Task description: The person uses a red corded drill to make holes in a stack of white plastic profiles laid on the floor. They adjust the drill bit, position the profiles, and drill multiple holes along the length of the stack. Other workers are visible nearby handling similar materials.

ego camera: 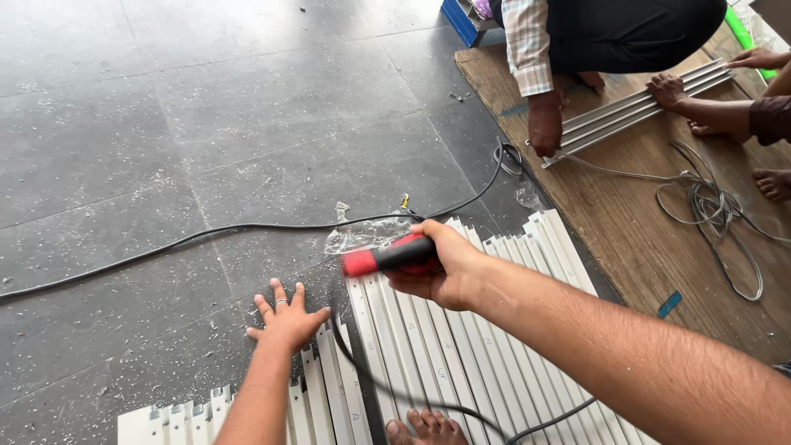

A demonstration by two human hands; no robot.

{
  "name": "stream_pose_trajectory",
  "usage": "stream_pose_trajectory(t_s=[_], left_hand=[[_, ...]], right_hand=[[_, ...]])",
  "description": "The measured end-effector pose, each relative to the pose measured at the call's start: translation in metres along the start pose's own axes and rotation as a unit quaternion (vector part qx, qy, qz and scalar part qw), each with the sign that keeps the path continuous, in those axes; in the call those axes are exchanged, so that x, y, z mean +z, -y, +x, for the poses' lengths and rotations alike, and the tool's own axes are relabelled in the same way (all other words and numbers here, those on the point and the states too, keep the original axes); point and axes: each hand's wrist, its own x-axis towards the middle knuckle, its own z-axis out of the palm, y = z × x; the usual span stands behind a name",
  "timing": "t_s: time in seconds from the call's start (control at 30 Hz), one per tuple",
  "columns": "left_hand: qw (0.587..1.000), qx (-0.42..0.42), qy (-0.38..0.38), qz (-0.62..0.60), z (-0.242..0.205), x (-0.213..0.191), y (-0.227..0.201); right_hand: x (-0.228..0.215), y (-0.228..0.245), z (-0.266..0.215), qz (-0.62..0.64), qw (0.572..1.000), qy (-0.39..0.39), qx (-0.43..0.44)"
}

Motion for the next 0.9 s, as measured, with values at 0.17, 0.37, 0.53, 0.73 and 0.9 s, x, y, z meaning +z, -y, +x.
stream_pose_trajectory(t_s=[0.17, 0.37, 0.53, 0.73, 0.9], left_hand=[[0.942, 0.169, -0.214, -0.195, -0.005, 0.008, -0.030], [0.825, 0.343, -0.004, -0.449, -0.006, -0.018, -0.099], [0.964, 0.207, -0.114, -0.122, -0.033, 0.011, -0.096], [0.972, 0.173, -0.106, 0.118, -0.088, 0.043, -0.097], [0.971, 0.175, -0.066, 0.147, -0.085, 0.054, -0.101]], right_hand=[[0.007, -0.006, -0.001, -0.194, 0.981, 0.023, -0.016], [-0.008, -0.007, 0.011, -0.268, 0.963, 0.009, -0.037], [-0.034, 0.016, 0.026, -0.563, 0.795, -0.014, -0.225], [-0.027, 0.038, 0.011, -0.572, 0.804, 0.072, -0.147], [-0.022, 0.036, 0.003, -0.531, 0.837, 0.027, -0.129]])
